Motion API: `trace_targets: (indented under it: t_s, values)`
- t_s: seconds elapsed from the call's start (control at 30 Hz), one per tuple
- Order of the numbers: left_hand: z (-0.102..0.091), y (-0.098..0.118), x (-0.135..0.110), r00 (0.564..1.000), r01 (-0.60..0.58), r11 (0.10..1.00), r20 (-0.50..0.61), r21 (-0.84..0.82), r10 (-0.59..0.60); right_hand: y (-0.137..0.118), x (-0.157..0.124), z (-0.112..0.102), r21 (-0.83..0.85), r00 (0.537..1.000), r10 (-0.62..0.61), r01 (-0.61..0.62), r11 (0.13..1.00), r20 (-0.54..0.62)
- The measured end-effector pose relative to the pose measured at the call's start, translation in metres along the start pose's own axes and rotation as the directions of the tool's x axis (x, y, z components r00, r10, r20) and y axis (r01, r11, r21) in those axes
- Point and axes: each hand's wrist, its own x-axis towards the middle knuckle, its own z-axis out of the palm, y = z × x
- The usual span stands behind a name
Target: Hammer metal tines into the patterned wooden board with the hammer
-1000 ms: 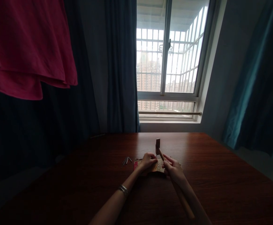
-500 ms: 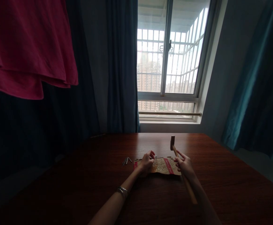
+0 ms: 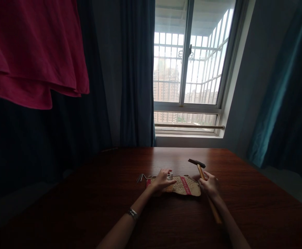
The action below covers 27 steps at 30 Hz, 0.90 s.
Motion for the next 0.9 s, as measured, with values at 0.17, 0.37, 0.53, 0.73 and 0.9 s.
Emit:
trace_targets:
  t_s: [0.17, 0.37, 0.53, 0.73, 0.9]
  values:
    - [-0.018, -0.001, -0.004, 0.983, -0.020, 0.991, 0.185, 0.133, -0.005, 0.005, 0.006, -0.003, -0.126, 0.998, 0.014, -0.008, 0.992, 0.054]
    - [-0.029, 0.002, -0.010, 0.941, -0.025, 0.981, 0.336, 0.194, -0.043, 0.013, 0.009, -0.001, -0.185, 0.995, -0.002, 0.021, 0.983, 0.103]
    - [-0.026, 0.002, -0.010, 0.959, -0.035, 0.974, 0.282, 0.223, -0.030, 0.017, 0.010, 0.005, -0.194, 0.994, -0.018, 0.039, 0.980, 0.110]
    - [-0.023, 0.002, -0.008, 0.980, -0.030, 0.978, 0.200, 0.205, -0.012, 0.019, 0.007, 0.008, -0.199, 0.991, -0.033, 0.058, 0.978, 0.128]
    - [-0.025, 0.002, -0.010, 0.983, -0.061, 0.986, 0.180, 0.154, 0.033, 0.021, 0.004, 0.011, -0.224, 0.989, -0.064, 0.093, 0.970, 0.134]
